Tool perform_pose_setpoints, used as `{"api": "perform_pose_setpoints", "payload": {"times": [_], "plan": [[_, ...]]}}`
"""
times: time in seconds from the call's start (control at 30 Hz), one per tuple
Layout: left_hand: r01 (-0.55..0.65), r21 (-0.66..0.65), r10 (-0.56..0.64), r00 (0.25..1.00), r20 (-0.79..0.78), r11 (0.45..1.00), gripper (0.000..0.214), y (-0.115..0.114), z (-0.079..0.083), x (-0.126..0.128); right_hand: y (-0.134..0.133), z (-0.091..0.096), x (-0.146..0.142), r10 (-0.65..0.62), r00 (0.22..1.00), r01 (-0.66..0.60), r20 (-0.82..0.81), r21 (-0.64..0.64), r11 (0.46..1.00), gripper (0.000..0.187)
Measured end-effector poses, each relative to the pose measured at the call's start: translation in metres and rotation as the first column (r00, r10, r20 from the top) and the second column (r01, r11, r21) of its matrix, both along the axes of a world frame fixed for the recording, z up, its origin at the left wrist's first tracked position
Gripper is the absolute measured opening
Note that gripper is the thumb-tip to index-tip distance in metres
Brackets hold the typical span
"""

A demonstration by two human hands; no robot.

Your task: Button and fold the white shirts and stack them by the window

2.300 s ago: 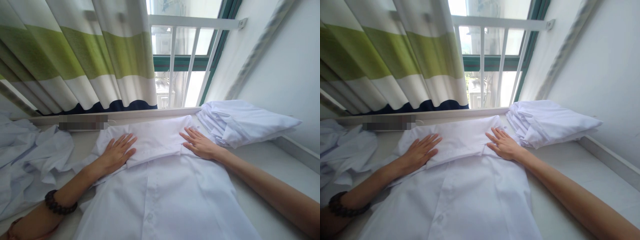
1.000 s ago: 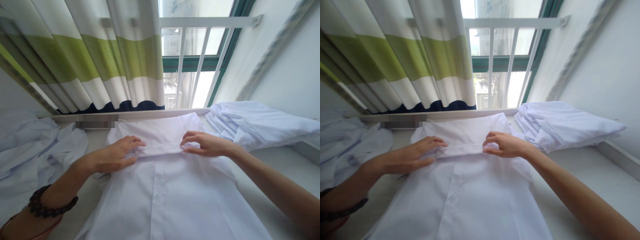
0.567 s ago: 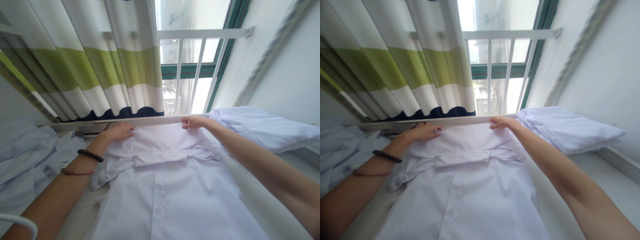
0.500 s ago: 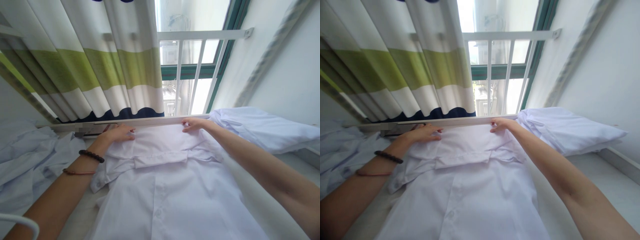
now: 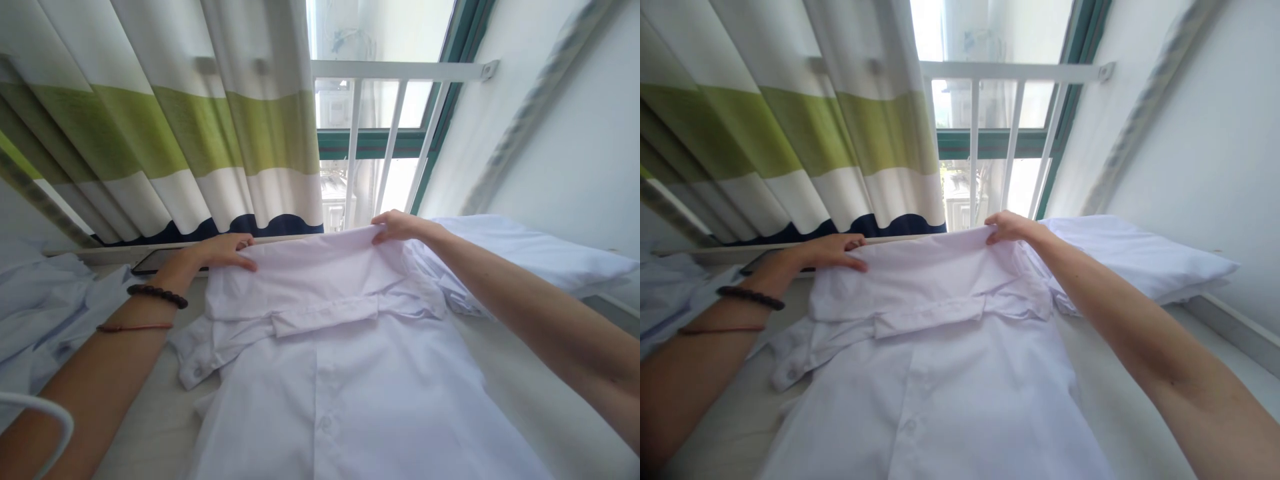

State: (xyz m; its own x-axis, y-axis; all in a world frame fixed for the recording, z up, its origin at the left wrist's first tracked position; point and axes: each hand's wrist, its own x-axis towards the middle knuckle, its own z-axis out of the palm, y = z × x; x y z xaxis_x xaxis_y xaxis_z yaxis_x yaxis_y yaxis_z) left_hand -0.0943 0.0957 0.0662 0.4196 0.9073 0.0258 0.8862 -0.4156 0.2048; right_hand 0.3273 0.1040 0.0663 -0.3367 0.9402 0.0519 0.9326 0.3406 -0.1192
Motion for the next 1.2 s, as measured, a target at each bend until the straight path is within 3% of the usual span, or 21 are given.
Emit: {"api": "perform_pose_setpoints", "payload": {"times": [0.07,0.17,0.23,0.3,0.37,0.43,0.57,0.67,0.77,0.83,0.9,0.97,1.03,1.1,1.2], "plan": [[-0.089,-0.028,0.09,0.996,0.029,0.996,0.053,0.013,0.006,0.001,0.007,0.003,0.0,-0.061,0.998,0.058,0.022,0.102,0.993,0.035],[-0.145,0.29,0.15,0.989,0.007,0.946,0.044,0.027,0.006,0.013,0.018,0.004,-0.008,-0.154,0.983,0.129,0.1,0.223,0.966,0.038],[-0.089,0.461,0.126,0.991,-0.05,0.883,0.036,0.026,-0.001,0.025,0.017,-0.001,-0.017,-0.187,0.973,0.148,0.132,0.26,0.954,0.051],[0.014,0.494,0.042,0.994,-0.102,0.869,0.033,0.011,-0.013,0.038,0.003,-0.01,-0.027,-0.167,0.977,0.124,0.13,0.291,0.949,0.064],[0.149,0.416,-0.106,0.987,-0.125,0.897,0.027,-0.015,-0.028,0.049,-0.029,-0.024,-0.036,-0.079,0.992,0.042,0.103,0.316,0.948,0.067],[0.304,0.287,-0.308,0.951,-0.032,0.908,0.022,-0.05,-0.045,0.058,-0.072,-0.042,-0.043,0.052,0.998,-0.063,0.047,0.272,0.96,0.065],[0.373,0.171,-0.386,0.921,0.047,0.912,0.02,-0.119,-0.071,0.065,-0.151,-0.083,-0.045,0.265,0.962,-0.258,-0.069,0.099,0.961,0.067],[0.332,0.155,-0.347,0.934,0.083,0.93,0.018,-0.151,-0.07,0.057,-0.169,-0.1,-0.037,0.325,0.94,-0.328,-0.107,-0.012,0.944,0.062],[0.321,-0.064,-0.315,0.945,0.091,0.945,0.023,-0.167,-0.047,0.037,-0.166,-0.094,-0.029,0.314,0.941,-0.32,-0.129,-0.03,0.947,0.061],[0.275,-0.332,-0.275,0.96,0.048,0.902,0.036,-0.175,-0.03,0.02,-0.169,-0.08,-0.029,0.331,0.93,-0.337,-0.162,-0.01,0.942,0.062],[0.177,-0.477,-0.214,0.977,-0.024,0.861,0.053,-0.184,-0.023,0.008,-0.179,-0.065,-0.033,0.374,0.906,-0.386,-0.2,-0.021,0.922,0.061],[0.15,-0.45,-0.201,0.977,-0.068,0.88,0.069,-0.196,-0.028,0.002,-0.194,-0.055,-0.043,0.44,0.868,-0.467,-0.229,-0.077,0.881,0.058],[0.193,-0.356,-0.231,0.971,-0.067,0.914,0.072,-0.207,-0.037,0.004,-0.208,-0.052,-0.054,0.507,0.829,-0.544,-0.236,-0.128,0.829,0.052],[0.213,-0.32,-0.239,0.97,-0.045,0.923,0.05,-0.211,-0.041,0.01,-0.215,-0.052,-0.062,0.549,0.808,-0.584,-0.216,-0.161,0.796,0.036],[0.212,-0.393,-0.204,0.977,0.06,0.895,0.012,-0.203,-0.031,0.018,-0.209,-0.051,-0.065,0.525,0.828,-0.559,-0.199,-0.205,0.804,0.016]]}}
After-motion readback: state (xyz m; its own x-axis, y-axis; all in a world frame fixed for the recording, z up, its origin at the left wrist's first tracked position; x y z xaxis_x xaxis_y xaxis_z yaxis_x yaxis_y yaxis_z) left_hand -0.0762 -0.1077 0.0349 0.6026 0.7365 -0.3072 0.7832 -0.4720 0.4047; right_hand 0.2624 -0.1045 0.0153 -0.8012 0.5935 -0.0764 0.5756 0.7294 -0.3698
